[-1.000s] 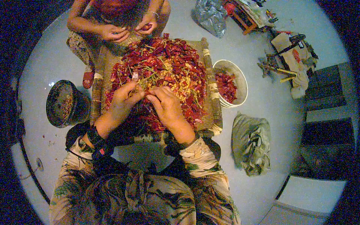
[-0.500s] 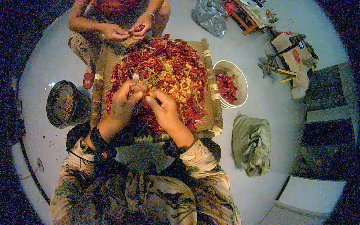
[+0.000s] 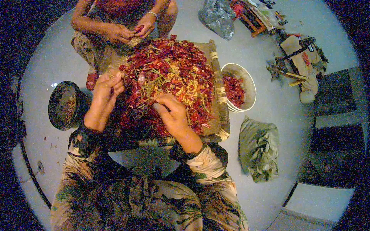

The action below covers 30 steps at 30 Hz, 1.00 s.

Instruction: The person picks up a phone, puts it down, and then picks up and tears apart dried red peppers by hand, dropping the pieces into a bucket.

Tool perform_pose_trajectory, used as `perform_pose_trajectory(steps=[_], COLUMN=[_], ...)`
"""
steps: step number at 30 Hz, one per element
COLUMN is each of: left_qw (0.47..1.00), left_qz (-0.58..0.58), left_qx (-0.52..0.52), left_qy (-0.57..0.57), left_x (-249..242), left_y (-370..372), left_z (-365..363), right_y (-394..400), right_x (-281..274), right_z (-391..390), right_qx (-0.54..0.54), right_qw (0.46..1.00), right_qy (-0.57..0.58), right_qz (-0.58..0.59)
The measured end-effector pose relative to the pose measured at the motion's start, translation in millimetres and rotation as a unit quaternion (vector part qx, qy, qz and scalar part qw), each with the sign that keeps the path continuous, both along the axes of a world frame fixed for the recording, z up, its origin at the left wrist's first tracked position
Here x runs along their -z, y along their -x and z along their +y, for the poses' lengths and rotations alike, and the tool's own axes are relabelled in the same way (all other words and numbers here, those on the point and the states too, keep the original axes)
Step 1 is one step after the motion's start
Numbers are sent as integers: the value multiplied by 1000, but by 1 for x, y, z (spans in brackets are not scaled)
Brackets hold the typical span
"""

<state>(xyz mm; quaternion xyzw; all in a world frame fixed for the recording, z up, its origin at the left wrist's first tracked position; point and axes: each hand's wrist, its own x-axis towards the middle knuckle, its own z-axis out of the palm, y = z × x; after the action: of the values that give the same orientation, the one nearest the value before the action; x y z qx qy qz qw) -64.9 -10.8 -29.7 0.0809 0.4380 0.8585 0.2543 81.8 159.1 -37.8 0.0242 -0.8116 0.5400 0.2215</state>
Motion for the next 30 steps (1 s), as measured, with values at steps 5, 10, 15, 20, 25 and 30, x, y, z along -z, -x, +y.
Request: perform_pose_trajectory(steps=[5, 10, 15, 20, 25, 30], left_qw=[994, 984, 972, 954, 947, 925], left_qz=[40, 32, 43, 104, 132, 226], left_qx=[87, 167, 202, 211, 201, 167], left_qy=[44, 60, 114, 188, 214, 257], left_x=[-9, -16, -15, -10, -7, -5], left_y=[-16, -41, -48, -51, -54, -53], left_z=[-1, 10, 13, 14, 15, 15], right_y=[4, 5, 7, 7, 6, 6], right_x=[-5, -8, -11, -16, -17, -16], right_z=[4, 8, 8, 6, 5, 6], right_qx=[22, 53, 53, 51, 53, 44], right_qw=[997, 987, 977, 964, 947, 938], right_qy=[-38, -124, -178, -238, -296, -326], right_qz=[57, 88, 100, 109, 108, 111])
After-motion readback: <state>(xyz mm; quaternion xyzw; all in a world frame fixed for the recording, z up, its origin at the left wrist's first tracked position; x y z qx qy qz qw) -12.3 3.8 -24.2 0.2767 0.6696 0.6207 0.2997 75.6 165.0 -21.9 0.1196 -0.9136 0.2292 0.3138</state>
